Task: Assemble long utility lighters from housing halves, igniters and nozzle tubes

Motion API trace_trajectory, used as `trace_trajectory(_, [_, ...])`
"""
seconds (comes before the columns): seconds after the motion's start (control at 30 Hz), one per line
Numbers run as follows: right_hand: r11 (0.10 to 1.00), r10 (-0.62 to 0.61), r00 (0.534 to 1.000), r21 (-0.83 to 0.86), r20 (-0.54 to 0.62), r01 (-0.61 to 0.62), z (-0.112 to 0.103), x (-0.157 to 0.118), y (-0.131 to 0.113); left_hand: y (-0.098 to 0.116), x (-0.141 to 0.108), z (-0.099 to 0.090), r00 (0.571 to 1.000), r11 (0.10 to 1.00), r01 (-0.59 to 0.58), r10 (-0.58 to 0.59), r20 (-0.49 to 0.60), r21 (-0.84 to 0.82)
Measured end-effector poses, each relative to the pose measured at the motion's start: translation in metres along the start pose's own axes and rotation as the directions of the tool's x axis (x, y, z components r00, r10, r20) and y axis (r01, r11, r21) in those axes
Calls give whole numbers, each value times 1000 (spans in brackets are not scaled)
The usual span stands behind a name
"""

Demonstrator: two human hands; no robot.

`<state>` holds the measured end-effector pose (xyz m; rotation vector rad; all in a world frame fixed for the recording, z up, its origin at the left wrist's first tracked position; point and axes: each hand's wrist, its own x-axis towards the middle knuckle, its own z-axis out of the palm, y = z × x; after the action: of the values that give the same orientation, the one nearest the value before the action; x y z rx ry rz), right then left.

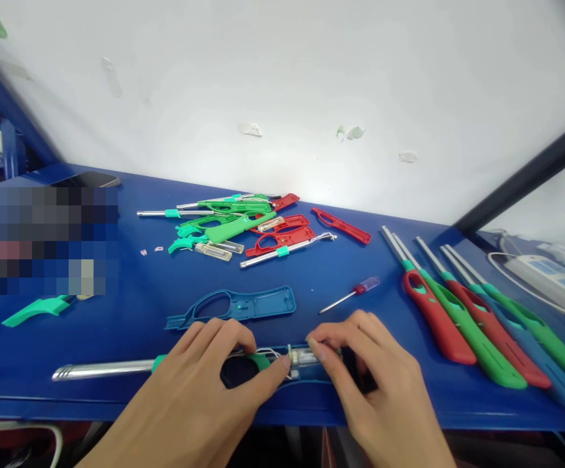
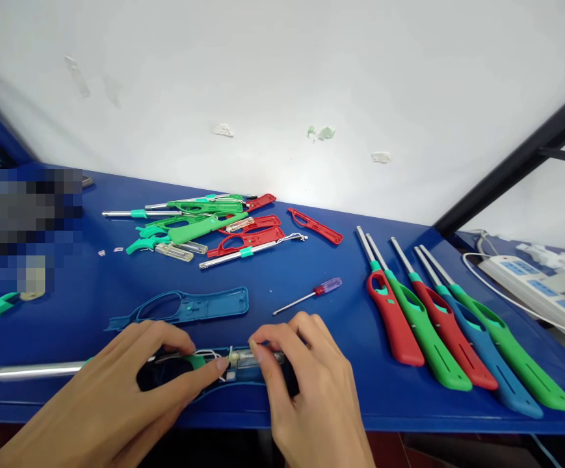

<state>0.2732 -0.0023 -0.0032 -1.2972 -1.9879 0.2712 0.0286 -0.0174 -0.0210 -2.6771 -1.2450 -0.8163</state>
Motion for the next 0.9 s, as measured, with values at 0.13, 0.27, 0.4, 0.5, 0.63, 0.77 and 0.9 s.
trace_trajectory(0.13, [999, 32, 999, -11, 16, -32, 1, 1, -1, -1, 1, -1, 1000, 1000, -8, 8, 20, -26])
trace_trajectory(0.27, [997, 78, 995, -5, 65, -78, 0, 3, -3, -2, 3, -3, 999, 999, 7, -5, 41, -38])
trace_trajectory(0.4, [994, 104, 986, 7, 127, -106, -1, 8, -6, -5, 2, -2, 999, 998, 3, 0, 45, -61])
trace_trajectory(0.5, [992, 120, 977, 11, 175, -124, -1, 10, -7, -5, 0, -2, 999, 998, -4, 7, 54, -61])
trace_trajectory(0.63, [990, 136, 971, 16, 196, -142, -1, 11, -7, -3, 1, -6, 999, 1000, 8, -6, 51, -30])
trace_trajectory(0.77, [996, 78, 987, 28, 138, -82, 1, 10, -5, -4, 3, -9, 999, 999, -18, 19, 43, -26])
trace_trajectory(0.9, [998, 53, 995, 23, 86, -55, 3, 8, -5, -4, 0, -6, 998, 1000, 27, -27, -50, -9])
